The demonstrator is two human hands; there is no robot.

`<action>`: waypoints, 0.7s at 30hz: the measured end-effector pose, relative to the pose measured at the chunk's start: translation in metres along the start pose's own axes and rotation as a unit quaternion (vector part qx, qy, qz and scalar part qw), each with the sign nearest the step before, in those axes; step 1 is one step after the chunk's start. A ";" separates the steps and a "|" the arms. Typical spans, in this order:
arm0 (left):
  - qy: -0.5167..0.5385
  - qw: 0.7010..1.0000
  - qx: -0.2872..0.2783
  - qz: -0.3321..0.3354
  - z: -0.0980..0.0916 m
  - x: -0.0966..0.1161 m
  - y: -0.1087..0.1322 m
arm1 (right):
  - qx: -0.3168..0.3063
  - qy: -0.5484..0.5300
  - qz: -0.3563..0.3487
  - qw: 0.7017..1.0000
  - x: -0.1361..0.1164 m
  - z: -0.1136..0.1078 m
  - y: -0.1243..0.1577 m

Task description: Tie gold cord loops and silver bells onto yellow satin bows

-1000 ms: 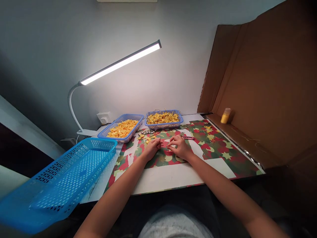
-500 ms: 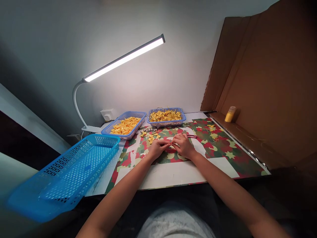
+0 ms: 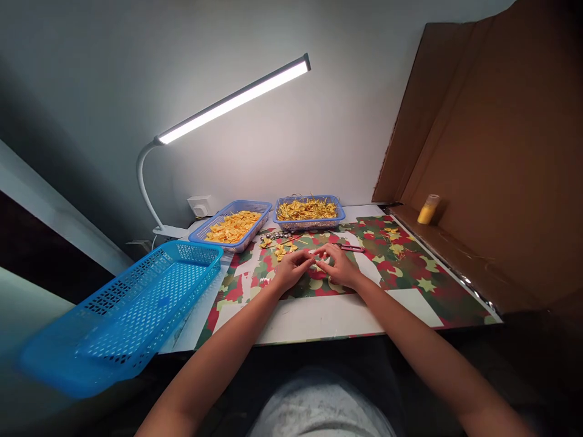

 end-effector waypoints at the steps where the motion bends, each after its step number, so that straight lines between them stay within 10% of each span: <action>1: 0.004 1.000 -0.007 0.002 0.000 0.000 0.000 | -0.008 -0.008 -0.001 1.000 0.000 0.002 0.000; 21: 0.004 1.000 -0.026 0.016 0.002 0.000 -0.004 | 0.005 0.001 0.012 1.000 -0.003 0.000 0.001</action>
Point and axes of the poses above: each hand's wrist, its own y-axis away from the middle knuckle, its own z-axis out of the palm, x = y × z, the point moved 4 cm from there along -y, towards the middle knuckle, and after that the axes turned 9 degrees about -x, right-handed, at the moved point
